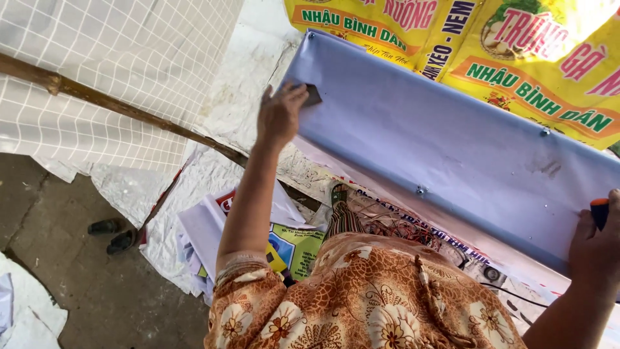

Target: Fixing screws into a plastic frame using a manual screwdriver.

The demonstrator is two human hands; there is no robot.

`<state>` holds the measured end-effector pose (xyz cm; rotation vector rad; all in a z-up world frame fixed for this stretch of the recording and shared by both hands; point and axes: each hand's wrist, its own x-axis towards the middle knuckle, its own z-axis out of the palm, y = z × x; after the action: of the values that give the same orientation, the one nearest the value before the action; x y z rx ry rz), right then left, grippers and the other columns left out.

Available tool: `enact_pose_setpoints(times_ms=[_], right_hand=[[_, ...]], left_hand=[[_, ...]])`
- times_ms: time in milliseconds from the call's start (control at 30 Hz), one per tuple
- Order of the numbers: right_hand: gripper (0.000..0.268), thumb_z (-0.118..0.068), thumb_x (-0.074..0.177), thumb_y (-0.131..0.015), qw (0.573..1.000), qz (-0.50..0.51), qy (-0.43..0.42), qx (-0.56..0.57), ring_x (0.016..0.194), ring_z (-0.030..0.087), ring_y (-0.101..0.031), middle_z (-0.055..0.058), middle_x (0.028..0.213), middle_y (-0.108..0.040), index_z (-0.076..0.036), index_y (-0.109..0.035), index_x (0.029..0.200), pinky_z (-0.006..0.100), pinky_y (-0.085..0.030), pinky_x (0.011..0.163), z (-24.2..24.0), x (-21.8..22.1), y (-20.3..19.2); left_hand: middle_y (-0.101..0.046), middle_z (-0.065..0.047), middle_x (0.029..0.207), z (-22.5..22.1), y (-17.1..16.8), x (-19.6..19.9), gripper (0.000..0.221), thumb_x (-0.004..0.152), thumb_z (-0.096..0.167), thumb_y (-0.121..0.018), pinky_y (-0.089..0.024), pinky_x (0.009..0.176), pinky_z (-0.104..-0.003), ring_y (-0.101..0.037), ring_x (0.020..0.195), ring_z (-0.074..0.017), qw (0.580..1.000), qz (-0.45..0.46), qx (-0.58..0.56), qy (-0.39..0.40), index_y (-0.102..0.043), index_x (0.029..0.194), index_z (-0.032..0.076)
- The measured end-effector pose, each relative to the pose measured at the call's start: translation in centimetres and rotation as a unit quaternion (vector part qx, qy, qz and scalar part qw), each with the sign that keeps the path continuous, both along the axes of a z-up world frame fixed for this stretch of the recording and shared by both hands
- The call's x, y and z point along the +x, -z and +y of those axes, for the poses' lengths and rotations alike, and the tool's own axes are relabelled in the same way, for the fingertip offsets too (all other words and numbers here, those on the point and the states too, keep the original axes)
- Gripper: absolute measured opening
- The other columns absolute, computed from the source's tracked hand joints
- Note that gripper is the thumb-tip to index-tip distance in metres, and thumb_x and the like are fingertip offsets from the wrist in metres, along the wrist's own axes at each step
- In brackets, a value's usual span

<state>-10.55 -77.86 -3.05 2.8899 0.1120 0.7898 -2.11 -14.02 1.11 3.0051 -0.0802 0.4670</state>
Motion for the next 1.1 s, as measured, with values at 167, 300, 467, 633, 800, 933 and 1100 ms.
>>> enact_pose_setpoints(times_ms=[167,300,467,633,800,933,1100], right_hand=[[0.05,-0.018,0.117,-0.088,0.998,-0.032,0.015,-0.061,0.09,0.015,-0.079,0.006,0.128,-0.084,-0.006,-0.073,0.163,0.023,-0.066,0.079,0.2,-0.6,-0.7],[0.053,-0.03,0.116,-0.086,0.991,-0.01,0.083,-0.103,0.084,0.014,-0.071,0.002,0.122,-0.077,-0.018,-0.073,0.167,0.029,-0.057,0.071,-0.6,0.3,0.6],[0.054,-0.025,0.114,-0.087,0.995,-0.02,0.053,-0.086,0.085,0.017,-0.075,0.004,0.123,-0.081,-0.014,-0.075,0.165,0.03,-0.06,0.077,-1.4,0.3,1.2],[0.054,-0.028,0.112,-0.09,0.991,-0.026,0.06,-0.118,0.082,0.012,-0.071,0.0,0.119,-0.078,-0.018,-0.077,0.164,0.026,-0.057,0.076,-2.2,0.4,1.3],[0.052,-0.033,0.11,-0.089,0.989,-0.031,0.074,-0.124,0.085,0.011,-0.069,-0.002,0.125,-0.077,-0.022,-0.079,0.16,0.027,-0.055,0.074,-2.0,0.7,1.4],[0.052,-0.034,0.112,-0.089,0.989,-0.02,0.081,-0.123,0.085,0.01,-0.071,-0.002,0.127,-0.078,-0.021,-0.078,0.161,0.025,-0.056,0.076,-1.4,0.4,0.8],[0.053,-0.024,0.111,-0.091,0.994,-0.021,0.05,-0.099,0.086,0.011,-0.073,0.001,0.125,-0.079,-0.014,-0.077,0.162,0.022,-0.061,0.075,-0.1,-0.1,-0.7]], left_hand=[[-0.073,-0.004,0.124,6.1,0.1,0.8,0.034,0.101,0.007,-0.046,-0.036,0.112,-0.051,-0.068,0.115,-0.0233,0.977,-0.051,-0.077,-0.193,-0.073,0.119,0.017],[-0.075,-0.009,0.123,6.8,0.1,0.9,0.039,0.104,0.006,-0.041,-0.058,0.069,-0.035,-0.07,0.07,-0.0166,0.955,-0.051,-0.131,-0.261,-0.068,0.13,0.018],[-0.062,0.006,0.144,2.0,-1.5,0.2,0.039,0.104,0.014,-0.042,-0.049,0.101,-0.036,-0.062,0.117,-0.0172,0.979,-0.051,-0.155,-0.121,-0.066,0.132,0.023],[-0.076,-0.005,0.111,5.9,0.8,1.3,0.026,0.105,0.009,-0.049,-0.052,0.098,-0.045,-0.07,0.091,-0.0183,0.98,0.047,-0.021,-0.19,-0.067,0.122,0.015],[-0.074,-0.006,0.12,4.4,-3.0,-0.6,0.033,0.101,0.005,-0.046,-0.06,0.079,-0.039,-0.073,0.093,-0.0228,0.965,-0.07,-0.095,-0.233,-0.065,0.127,0.012],[-0.069,0.008,0.137,-5.4,-8.1,-3.4,0.043,0.1,0.047,-0.038,-0.044,0.108,-0.035,-0.064,0.124,-0.0139,0.871,0.018,-0.475,-0.124,-0.074,0.117,0.031],[-0.045,-0.01,0.159,-4.0,-1.2,-1.4,0.063,0.091,0.023,-0.081,-0.025,0.124,-0.052,-0.032,0.151,-0.0345,0.977,-0.043,-0.15,0.148,-0.055,0.148,0.017]])
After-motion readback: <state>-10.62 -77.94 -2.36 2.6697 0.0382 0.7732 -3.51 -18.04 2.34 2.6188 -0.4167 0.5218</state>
